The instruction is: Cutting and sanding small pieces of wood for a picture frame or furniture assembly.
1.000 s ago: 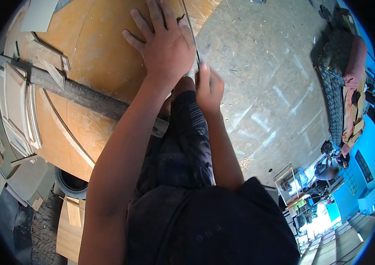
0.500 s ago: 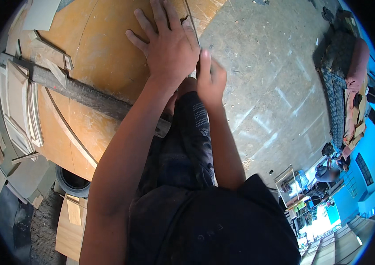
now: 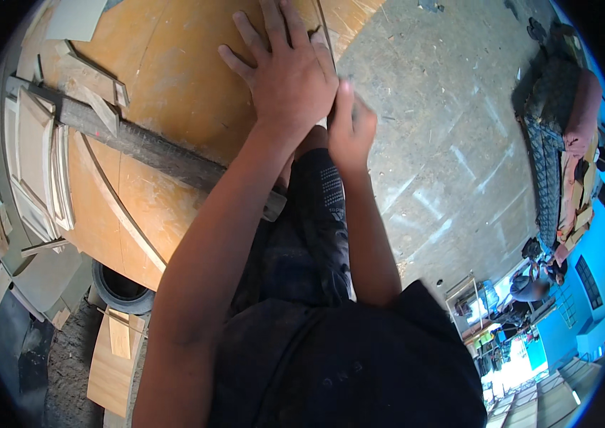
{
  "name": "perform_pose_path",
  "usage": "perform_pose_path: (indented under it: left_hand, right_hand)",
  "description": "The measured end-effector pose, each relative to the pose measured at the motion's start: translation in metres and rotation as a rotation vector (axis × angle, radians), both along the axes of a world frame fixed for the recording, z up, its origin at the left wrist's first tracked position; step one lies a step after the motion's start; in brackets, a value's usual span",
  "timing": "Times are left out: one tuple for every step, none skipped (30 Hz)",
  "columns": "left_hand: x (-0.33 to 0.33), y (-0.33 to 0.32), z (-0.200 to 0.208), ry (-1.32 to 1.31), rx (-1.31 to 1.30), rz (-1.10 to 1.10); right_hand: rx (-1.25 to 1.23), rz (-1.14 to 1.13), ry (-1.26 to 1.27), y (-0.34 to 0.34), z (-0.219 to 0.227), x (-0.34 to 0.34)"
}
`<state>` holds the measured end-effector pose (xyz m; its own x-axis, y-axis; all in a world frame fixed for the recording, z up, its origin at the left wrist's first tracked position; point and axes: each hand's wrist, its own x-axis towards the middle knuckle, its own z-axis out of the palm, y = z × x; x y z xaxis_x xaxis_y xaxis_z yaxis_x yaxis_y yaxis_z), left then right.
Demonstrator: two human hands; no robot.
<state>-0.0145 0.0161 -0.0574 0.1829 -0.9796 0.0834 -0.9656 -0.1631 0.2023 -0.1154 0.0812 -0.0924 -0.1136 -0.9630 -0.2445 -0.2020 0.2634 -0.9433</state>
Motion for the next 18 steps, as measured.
perform_pose_path:
  left_hand:
    - [0.001,0.0,-0.001,0.001,0.008,0.006]
    - [-0.003,0.003,-0.002,0.024,0.026,0.01]
    - [-0.004,0.002,0.001,0.037,0.025,0.011]
    - [-0.005,0.0,0.002,0.044,0.031,0.017]
    - [-0.004,0.001,0.002,0.041,0.046,0.022]
    - [-0.002,-0.001,0.002,0.034,0.05,0.026]
    - [-0.003,-0.002,0.003,0.029,0.038,0.021]
    - [-0.003,-0.002,0.004,0.025,0.026,0.016]
    - [-0.003,0.003,0.005,0.024,0.033,0.013]
    - [-0.002,0.006,0.004,0.038,0.046,0.02]
    - [-0.002,0.006,0.003,0.053,0.059,0.025]
    - [-0.003,0.003,0.0,0.053,0.051,0.021]
    - [-0.002,0.001,0.0,0.067,0.064,0.02]
    - [-0.002,0.0,0.001,0.083,0.075,0.019]
    - [-0.003,0.001,0.001,0.083,0.074,0.011]
    - [-0.003,0.001,0.0,-0.044,-0.016,0.022]
    - [-0.004,0.002,-0.001,-0.169,-0.107,0.035]
    - [-0.003,0.003,-0.005,-0.161,-0.118,0.028]
  right_hand:
    - [0.043,-0.009,-0.019,0.015,-0.001,-0.004]
    - [0.127,0.024,0.037,0.042,-0.001,-0.021]
    - [0.203,0.057,0.09,0.074,0.0,-0.04]
    - [0.303,0.063,0.143,0.113,-0.001,-0.058]
    - [0.31,0.034,0.148,0.143,0.002,-0.067]
    - [0.366,0.026,0.157,0.161,0.013,-0.073]
    - [0.426,0.015,0.17,0.171,0.021,-0.075]
    - [0.434,0.015,0.168,0.174,0.019,-0.074]
    - [0.498,-0.029,0.115,0.174,0.015,-0.073]
    - [0.549,-0.075,0.062,0.167,0.009,-0.071]
    - [0.535,-0.183,-0.012,0.161,0.004,-0.065]
    - [0.527,-0.188,-0.013,0.15,-0.001,-0.063]
    - [0.491,-0.225,-0.042,0.135,0.002,-0.058]
    - [0.454,-0.263,-0.07,0.128,0.005,-0.056]
    - [0.446,-0.27,-0.11,0.132,0.003,-0.055]
    - [0.436,-0.277,-0.108,0.135,0.003,-0.057]
    - [0.436,-0.249,-0.055,0.139,0.004,-0.06]
    - [0.434,-0.221,0.0,0.144,0.004,-0.064]
